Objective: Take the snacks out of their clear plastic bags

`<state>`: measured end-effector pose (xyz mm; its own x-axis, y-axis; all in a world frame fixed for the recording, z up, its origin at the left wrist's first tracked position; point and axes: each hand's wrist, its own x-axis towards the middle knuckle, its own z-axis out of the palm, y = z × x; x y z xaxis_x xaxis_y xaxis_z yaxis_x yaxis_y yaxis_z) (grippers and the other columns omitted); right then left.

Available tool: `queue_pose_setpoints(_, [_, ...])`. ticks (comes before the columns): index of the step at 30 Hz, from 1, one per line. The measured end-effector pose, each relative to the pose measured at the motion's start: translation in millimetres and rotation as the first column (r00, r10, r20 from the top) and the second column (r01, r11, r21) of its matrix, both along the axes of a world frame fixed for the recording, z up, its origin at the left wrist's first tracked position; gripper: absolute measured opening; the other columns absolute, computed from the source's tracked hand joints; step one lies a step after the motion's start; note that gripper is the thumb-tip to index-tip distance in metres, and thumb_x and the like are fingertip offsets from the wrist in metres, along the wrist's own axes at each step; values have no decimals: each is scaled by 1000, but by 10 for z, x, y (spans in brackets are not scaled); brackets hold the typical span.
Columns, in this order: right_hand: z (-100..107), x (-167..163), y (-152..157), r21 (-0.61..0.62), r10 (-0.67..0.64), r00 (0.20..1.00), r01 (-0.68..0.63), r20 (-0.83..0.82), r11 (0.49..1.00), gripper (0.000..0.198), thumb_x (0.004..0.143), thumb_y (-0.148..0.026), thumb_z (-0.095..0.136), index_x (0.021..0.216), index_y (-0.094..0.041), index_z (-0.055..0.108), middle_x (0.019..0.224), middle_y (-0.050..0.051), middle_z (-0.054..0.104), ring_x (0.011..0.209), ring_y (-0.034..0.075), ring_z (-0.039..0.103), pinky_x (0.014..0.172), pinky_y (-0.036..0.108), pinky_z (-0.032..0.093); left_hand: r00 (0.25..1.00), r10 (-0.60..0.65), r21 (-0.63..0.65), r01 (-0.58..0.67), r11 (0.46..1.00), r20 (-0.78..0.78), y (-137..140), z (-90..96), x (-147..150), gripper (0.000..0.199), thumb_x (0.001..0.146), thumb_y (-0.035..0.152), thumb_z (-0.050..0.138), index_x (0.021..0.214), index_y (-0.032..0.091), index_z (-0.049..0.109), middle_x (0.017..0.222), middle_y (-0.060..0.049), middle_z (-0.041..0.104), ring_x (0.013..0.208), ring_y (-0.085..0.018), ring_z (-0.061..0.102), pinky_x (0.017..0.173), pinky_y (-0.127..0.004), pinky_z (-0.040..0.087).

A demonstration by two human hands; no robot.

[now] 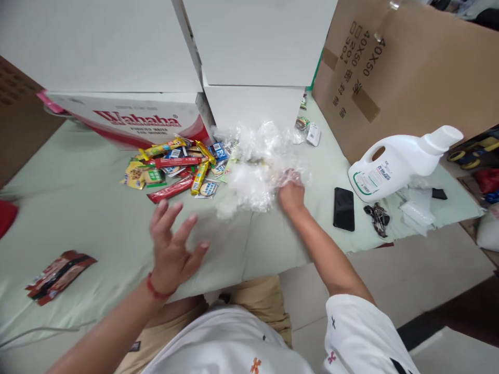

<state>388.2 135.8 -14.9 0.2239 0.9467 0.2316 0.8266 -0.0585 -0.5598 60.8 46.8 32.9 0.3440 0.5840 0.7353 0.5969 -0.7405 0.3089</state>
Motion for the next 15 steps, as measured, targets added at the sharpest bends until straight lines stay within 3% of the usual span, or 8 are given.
queue_pose_setpoints(2, [0, -235, -132, 41, 67, 988, -74, 141, 996, 35, 97, -14, 48, 122, -16, 71, 132, 19, 64, 130, 35, 50, 113, 49, 38, 997, -68, -5, 68, 998, -48, 345, 109, 431, 68, 88, 50, 76, 150, 37, 52, 169, -11, 33, 161, -45, 14, 124, -71, 23])
queue_pose_setpoints(4, [51, -341, -255, 48, 147, 963, -162, 225, 986, 37, 98, -15, 47, 126, -18, 71, 133, 18, 65, 131, 35, 50, 115, 51, 36, 986, -86, -125, 67, 990, -146, 672, 88, 846, 60, 89, 53, 74, 145, 38, 58, 170, -8, 35, 161, -46, 14, 123, -77, 11])
queue_pose_setpoints(6, [125, -300, -383, 36, 157, 948, -173, 275, 984, 40, 100, -17, 46, 133, -20, 68, 134, 18, 64, 129, 36, 51, 113, 53, 38, 962, -122, -300, 45, 953, -245, 965, -35, 1125, 48, 95, 46, 68, 142, 38, 62, 168, -7, 41, 159, -43, 23, 121, -81, 4])
queue_pose_setpoints(9, [228, 12, -572, 26, 93, 960, -103, 263, 994, 42, 99, -20, 47, 135, -23, 68, 133, 17, 63, 124, 35, 54, 106, 53, 43, 935, -127, -473, -48, 880, -331, 1297, -288, 1194, 31, 102, 36, 57, 129, 30, 70, 158, -9, 55, 151, -37, 42, 120, -80, 8])
queue_pose_setpoints(11, [263, 340, -648, 48, 42, 988, -50, 146, 998, 40, 95, -27, 56, 132, -23, 70, 129, 16, 63, 120, 33, 57, 103, 50, 47, 935, -85, -500, -106, 859, -345, 1416, -432, 1083, 30, 105, 35, 49, 114, 23, 74, 150, -10, 62, 149, -33, 45, 123, -74, 12])
queue_pose_setpoints(13, [261, 705, -635, 82, -75, 994, 82, -84, 993, 43, 89, -38, 65, 128, -21, 71, 123, 14, 65, 110, 30, 62, 96, 46, 52, 941, -52, -498, -129, 858, -333, 1454, -539, 957, 33, 106, 34, 46, 105, 19, 75, 145, -11, 65, 149, -31, 46, 124, -68, 18])
queue_pose_setpoints(15, [224, 1045, -512, 58, -256, 905, 292, -341, 955, 43, 85, -46, 69, 119, -19, 72, 107, 10, 70, 91, 24, 66, 83, 40, 55, 949, -44, -497, -124, 859, -313, 1440, -610, 887, 29, 104, 31, 49, 102, 18, 75, 145, -12, 65, 148, -31, 47, 123, -64, 25])
